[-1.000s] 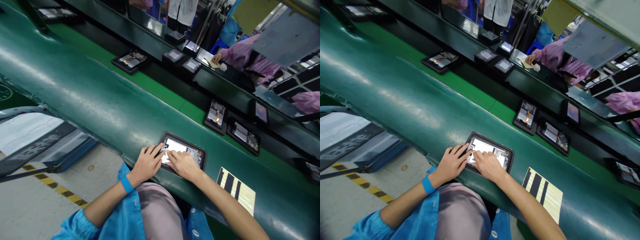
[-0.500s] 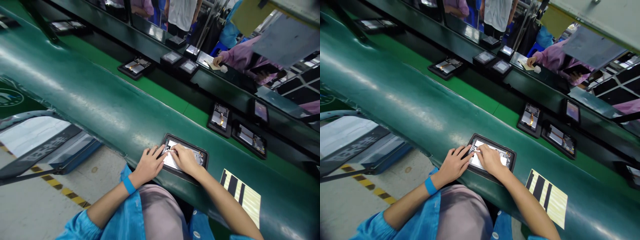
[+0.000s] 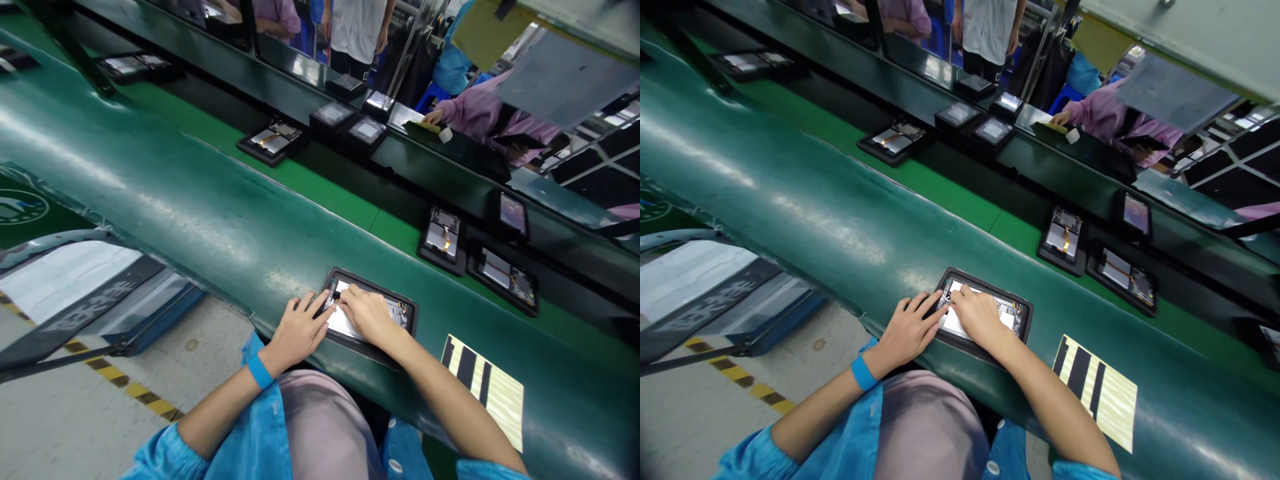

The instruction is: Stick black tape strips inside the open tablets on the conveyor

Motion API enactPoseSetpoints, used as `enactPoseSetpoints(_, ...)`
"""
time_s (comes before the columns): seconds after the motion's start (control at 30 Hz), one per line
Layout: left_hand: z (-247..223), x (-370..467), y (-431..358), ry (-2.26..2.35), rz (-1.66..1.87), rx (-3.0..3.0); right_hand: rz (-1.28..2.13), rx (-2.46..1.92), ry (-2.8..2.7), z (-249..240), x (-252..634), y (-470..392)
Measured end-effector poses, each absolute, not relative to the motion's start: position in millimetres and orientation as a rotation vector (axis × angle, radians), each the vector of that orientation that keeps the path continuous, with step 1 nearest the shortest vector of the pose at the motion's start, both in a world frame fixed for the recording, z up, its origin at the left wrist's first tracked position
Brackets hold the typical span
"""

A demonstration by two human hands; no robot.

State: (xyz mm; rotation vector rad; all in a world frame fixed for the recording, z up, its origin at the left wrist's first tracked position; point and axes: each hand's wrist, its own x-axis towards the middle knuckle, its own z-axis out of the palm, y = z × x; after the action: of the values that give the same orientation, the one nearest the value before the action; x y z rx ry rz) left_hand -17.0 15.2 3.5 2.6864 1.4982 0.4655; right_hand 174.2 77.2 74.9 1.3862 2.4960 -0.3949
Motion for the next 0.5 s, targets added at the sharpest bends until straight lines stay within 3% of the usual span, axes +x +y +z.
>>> enactPoseSetpoints(0.5,3.6,-17.2,17.3,1.498,0.460,2.687,-0.322,1.372,2.497,76.4,169.4,83.0)
